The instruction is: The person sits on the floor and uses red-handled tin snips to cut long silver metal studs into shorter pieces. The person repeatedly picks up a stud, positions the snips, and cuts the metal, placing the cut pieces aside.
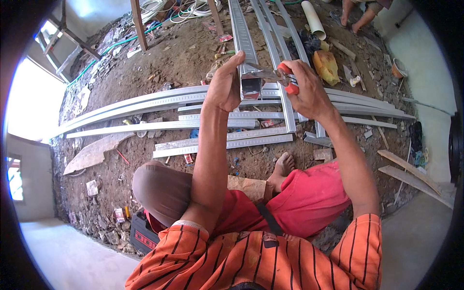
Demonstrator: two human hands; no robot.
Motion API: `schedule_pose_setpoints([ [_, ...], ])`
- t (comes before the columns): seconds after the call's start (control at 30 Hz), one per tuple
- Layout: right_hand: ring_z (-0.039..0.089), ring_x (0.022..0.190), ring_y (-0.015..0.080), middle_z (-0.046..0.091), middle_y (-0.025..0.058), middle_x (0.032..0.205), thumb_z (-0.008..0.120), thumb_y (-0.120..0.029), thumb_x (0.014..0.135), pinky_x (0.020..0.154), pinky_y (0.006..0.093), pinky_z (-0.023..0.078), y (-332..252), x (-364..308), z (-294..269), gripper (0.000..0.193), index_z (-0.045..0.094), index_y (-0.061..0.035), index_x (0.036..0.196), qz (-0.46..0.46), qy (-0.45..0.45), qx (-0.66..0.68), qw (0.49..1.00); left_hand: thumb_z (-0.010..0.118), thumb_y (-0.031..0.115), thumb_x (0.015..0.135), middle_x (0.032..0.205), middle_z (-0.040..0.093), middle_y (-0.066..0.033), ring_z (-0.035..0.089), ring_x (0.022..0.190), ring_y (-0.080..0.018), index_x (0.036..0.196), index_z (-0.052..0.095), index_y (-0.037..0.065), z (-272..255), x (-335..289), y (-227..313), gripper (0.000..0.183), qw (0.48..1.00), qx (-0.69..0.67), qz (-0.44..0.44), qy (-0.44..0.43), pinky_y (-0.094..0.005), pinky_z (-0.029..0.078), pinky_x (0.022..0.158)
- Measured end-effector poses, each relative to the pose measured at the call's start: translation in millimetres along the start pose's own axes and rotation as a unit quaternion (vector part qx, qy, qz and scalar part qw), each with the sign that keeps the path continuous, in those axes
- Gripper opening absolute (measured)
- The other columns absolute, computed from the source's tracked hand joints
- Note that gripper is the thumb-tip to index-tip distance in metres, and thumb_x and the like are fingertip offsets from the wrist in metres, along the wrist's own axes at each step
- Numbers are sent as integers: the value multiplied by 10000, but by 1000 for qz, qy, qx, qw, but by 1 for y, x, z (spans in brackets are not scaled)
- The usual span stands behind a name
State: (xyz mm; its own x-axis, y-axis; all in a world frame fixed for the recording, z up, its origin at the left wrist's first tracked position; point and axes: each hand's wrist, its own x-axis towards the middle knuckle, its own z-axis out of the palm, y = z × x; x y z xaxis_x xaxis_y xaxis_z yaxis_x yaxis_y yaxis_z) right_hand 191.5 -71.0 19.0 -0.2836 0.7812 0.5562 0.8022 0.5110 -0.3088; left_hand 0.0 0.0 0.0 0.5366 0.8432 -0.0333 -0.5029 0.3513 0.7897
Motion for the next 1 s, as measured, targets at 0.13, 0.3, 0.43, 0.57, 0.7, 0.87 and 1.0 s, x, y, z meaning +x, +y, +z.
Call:
schedule_pose_setpoints([
  [0.13, 540, 949, 342, 548, 143, 979, 615, 30, 666, 828, 417, 418, 3, 1, -3, 468, 456, -43, 1100, -16, 2, -16, 1000, 457, 408, 909, 818, 620, -150, 630, 622, -197, 1071, 517, 30, 2, 0, -2, 416, 1000, 12, 17, 8, -293, 459, 387],
  [0.3, 512, 955, 335, 505, 155, 996, 523, -33, 737, 850, 406, 404, 6, 0, -7, 419, 423, -20, 1143, -28, -28, -40, 998, 452, 400, 914, 806, 616, -150, 629, 615, -192, 1059, 516, 19, 0, 3, -4, 412, 1000, 8, 19, 6, -288, 465, 384],
  [0.43, 507, 973, 340, 501, 156, 1013, 526, -16, 721, 860, 405, 400, 7, 1, -6, 447, 416, -21, 1154, -19, -43, -11, 999, 450, 397, 916, 810, 615, -150, 630, 622, -194, 1049, 519, 20, 0, 3, -5, 406, 1000, 5, 24, 6, -290, 470, 389],
  [0.57, 494, 1009, 344, 494, 163, 1049, 525, 21, 695, 887, 404, 386, 2, -1, 2, 485, 406, -18, 1164, 4, -42, 31, 999, 456, 394, 913, 818, 616, -145, 633, 644, -202, 1043, 521, 22, -1, 3, -2, 400, 1000, 0, 9, -2, -297, 475, 402],
  [0.7, 522, 971, 369, 532, 182, 1023, 558, 69, 674, 849, 430, 404, 2, -2, 11, 494, 427, -18, 1142, -18, -3, 49, 999, 468, 392, 908, 816, 617, -140, 631, 650, -202, 1036, 525, 25, 0, 3, -2, 393, 1000, -9, 16, -1, -300, 472, 405],
  [0.87, 486, 1026, 345, 490, 175, 1067, 503, 47, 661, 908, 403, 373, 0, -4, 13, 510, 409, -14, 1158, 14, -37, 63, 997, 474, 392, 905, 812, 617, -143, 628, 645, -199, 1025, 533, 27, -2, 5, -4, 389, 999, -19, 23, 22, -296, 464, 399],
  [1.0, 511, 956, 351, 505, 174, 1005, 498, 39, 663, 850, 406, 391, 1, -7, 15, 457, 422, -12, 1110, 50, -62, 104, 991, 461, 403, 909, 803, 618, -143, 623, 645, -200, 1021, 537, 29, 0, 3, -3, 398, 1000, -14, 8, 5, -297, 458, 403],
])
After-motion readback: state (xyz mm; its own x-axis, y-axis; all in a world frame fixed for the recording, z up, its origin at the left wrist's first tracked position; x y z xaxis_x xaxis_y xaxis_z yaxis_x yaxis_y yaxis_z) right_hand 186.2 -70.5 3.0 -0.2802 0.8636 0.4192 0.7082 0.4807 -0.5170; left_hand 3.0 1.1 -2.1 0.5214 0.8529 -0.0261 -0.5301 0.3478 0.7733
